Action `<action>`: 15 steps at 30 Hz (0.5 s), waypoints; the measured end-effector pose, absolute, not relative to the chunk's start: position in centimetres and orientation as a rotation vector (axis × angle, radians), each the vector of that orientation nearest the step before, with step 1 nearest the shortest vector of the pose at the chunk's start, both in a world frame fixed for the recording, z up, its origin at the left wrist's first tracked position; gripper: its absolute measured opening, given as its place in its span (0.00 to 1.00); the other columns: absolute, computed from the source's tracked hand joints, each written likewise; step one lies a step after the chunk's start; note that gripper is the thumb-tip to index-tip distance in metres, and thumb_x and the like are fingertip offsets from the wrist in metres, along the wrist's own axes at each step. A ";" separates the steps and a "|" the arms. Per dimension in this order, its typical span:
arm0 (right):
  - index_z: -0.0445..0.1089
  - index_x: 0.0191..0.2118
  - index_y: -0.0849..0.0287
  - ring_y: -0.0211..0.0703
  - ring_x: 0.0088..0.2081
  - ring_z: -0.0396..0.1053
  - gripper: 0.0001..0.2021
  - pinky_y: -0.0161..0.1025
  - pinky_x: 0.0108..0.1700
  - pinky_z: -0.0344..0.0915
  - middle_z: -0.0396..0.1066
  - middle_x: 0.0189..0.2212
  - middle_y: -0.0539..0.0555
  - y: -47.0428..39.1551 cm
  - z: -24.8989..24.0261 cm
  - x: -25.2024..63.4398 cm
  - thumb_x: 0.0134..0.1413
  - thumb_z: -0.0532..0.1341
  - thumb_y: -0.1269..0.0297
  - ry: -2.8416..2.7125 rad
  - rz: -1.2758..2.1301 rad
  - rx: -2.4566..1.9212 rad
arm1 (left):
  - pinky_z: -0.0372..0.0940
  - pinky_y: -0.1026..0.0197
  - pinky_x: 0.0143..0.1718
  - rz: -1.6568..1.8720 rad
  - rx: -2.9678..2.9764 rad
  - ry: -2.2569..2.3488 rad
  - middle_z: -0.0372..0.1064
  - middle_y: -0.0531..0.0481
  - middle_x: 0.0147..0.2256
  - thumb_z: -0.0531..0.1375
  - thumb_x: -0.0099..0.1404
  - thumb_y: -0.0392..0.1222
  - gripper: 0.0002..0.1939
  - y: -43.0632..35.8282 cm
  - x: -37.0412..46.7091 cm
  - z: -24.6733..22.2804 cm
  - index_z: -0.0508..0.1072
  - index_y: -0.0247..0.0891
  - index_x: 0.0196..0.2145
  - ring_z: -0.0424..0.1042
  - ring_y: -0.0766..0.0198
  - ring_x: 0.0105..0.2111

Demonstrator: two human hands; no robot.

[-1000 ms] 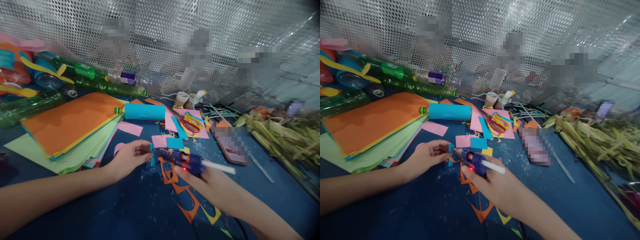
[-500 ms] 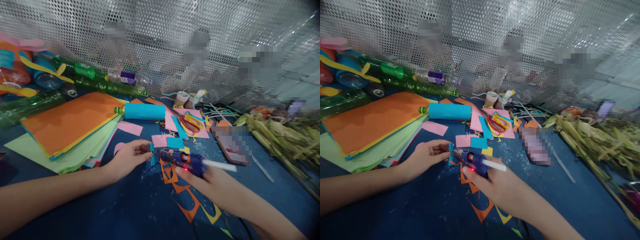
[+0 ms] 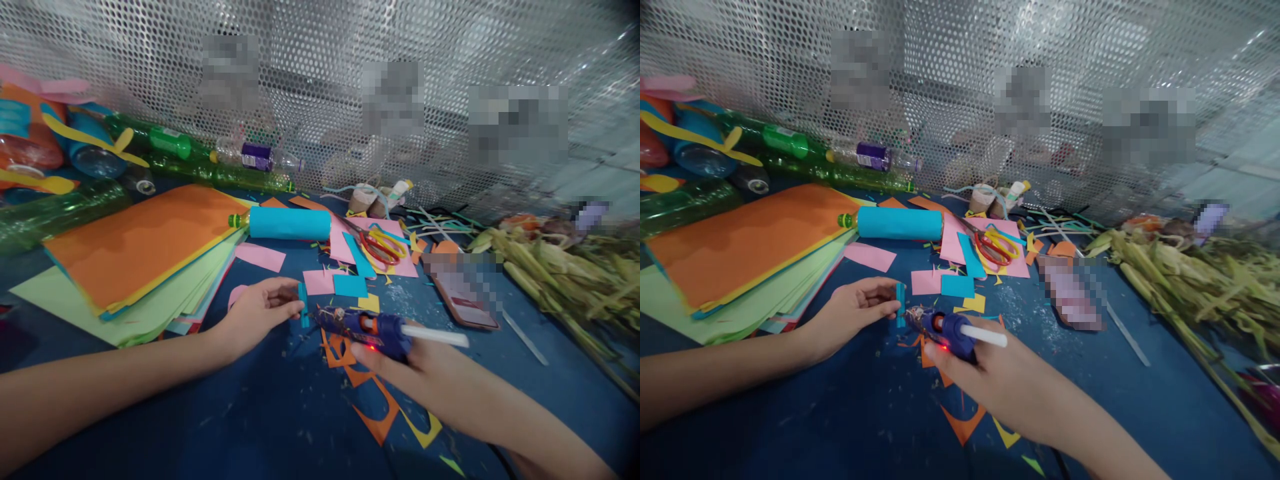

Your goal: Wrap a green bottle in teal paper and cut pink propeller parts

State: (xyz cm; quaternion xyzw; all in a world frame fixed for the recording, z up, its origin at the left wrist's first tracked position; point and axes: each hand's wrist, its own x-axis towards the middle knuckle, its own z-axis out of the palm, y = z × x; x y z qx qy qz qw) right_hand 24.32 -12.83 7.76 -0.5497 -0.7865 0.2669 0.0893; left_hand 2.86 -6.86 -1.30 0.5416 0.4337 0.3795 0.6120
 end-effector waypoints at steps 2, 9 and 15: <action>0.72 0.40 0.49 0.43 0.34 0.73 0.15 0.35 0.36 0.68 0.76 0.32 0.47 -12.9 7.7 24.3 0.57 0.52 0.51 -2.342 0.786 -1.650 | 0.66 0.58 0.37 0.883 1.238 1.003 0.70 0.52 0.32 0.62 0.54 0.40 0.16 -6.8 2.9 -1.4 0.67 0.37 0.41 0.71 0.65 0.29; 0.71 0.42 0.49 0.45 0.37 0.72 0.15 0.36 0.37 0.68 0.75 0.37 0.49 -13.2 7.1 25.1 0.55 0.54 0.52 -2.413 0.730 -1.668 | 0.66 0.58 0.38 0.896 1.244 1.004 0.70 0.52 0.32 0.62 0.54 0.40 0.16 -6.8 2.8 -1.8 0.67 0.37 0.41 0.71 0.65 0.30; 0.74 0.37 0.51 0.43 0.30 0.72 0.16 0.35 0.32 0.68 0.75 0.30 0.49 -13.1 7.5 25.2 0.56 0.52 0.51 -2.434 0.830 -1.679 | 0.66 0.57 0.38 0.902 1.234 1.014 0.71 0.51 0.33 0.62 0.54 0.41 0.16 -6.8 2.8 -1.6 0.67 0.38 0.41 0.72 0.64 0.30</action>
